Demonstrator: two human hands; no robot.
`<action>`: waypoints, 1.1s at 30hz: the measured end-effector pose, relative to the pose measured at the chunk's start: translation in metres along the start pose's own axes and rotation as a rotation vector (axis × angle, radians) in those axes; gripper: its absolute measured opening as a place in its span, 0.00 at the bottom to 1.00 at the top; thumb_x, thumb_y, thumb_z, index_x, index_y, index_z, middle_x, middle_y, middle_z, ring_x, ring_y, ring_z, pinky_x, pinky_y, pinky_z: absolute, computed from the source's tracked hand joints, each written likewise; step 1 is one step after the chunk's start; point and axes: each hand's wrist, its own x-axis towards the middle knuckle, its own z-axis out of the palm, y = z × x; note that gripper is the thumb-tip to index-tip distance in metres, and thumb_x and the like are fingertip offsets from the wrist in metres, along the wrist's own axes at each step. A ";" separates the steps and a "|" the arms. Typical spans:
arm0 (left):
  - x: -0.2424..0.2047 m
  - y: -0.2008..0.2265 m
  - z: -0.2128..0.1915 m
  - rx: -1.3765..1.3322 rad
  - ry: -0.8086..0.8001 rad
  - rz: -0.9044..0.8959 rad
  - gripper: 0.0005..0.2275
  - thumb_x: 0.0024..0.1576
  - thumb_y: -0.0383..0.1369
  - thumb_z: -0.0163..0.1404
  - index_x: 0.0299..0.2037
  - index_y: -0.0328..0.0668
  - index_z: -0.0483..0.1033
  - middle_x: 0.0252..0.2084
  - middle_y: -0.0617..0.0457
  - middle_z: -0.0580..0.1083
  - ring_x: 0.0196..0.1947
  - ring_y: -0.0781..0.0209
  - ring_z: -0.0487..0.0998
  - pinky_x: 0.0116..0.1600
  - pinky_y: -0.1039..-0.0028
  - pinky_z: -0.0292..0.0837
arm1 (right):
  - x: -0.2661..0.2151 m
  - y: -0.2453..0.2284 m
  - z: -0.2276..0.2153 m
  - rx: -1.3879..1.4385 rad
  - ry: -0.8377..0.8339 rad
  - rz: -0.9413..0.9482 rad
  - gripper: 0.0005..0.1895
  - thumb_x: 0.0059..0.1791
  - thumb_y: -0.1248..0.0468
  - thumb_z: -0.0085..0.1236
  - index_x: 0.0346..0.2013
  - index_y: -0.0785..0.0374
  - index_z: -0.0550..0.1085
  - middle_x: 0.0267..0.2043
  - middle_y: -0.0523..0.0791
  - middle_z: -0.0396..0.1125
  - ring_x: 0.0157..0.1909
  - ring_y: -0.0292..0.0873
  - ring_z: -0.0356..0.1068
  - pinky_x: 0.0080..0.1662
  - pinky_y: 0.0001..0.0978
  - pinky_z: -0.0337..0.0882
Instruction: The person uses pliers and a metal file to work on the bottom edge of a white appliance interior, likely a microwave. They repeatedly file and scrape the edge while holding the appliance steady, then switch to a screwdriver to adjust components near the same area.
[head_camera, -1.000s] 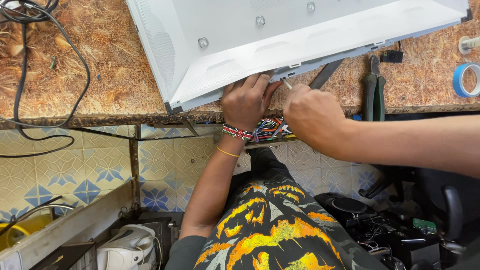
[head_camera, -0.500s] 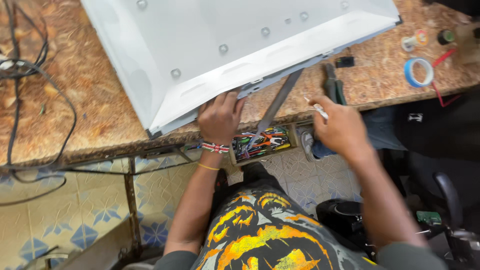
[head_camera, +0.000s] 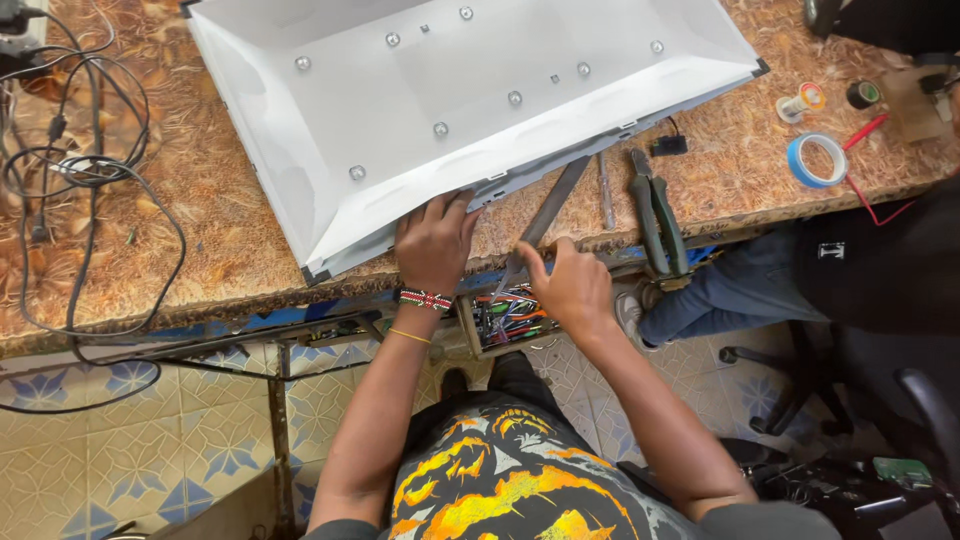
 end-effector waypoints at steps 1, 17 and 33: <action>0.000 -0.002 0.000 0.005 0.001 -0.003 0.14 0.66 0.52 0.45 0.48 0.61 0.81 0.42 0.59 0.79 0.39 0.57 0.84 0.49 0.67 0.75 | 0.004 -0.003 -0.003 0.001 -0.002 -0.006 0.37 0.52 0.27 0.41 0.43 0.57 0.76 0.33 0.61 0.72 0.41 0.70 0.75 0.42 0.62 0.74; 0.000 0.000 0.006 0.047 -0.091 -0.032 0.10 0.63 0.43 0.50 0.51 0.61 0.80 0.42 0.58 0.79 0.40 0.58 0.83 0.49 0.65 0.76 | -0.041 0.037 0.015 1.431 -0.276 0.096 0.25 0.44 0.72 0.47 0.56 0.71 0.60 0.20 0.45 0.58 0.11 0.36 0.57 0.15 0.24 0.57; 0.001 -0.002 0.013 0.039 0.067 0.027 0.13 0.61 0.52 0.47 0.40 0.59 0.76 0.23 0.63 0.75 0.20 0.63 0.80 0.27 0.75 0.74 | -0.071 0.003 -0.044 0.546 -0.137 -0.149 0.26 0.53 0.61 0.54 0.67 0.43 0.73 0.27 0.58 0.73 0.25 0.42 0.65 0.28 0.35 0.66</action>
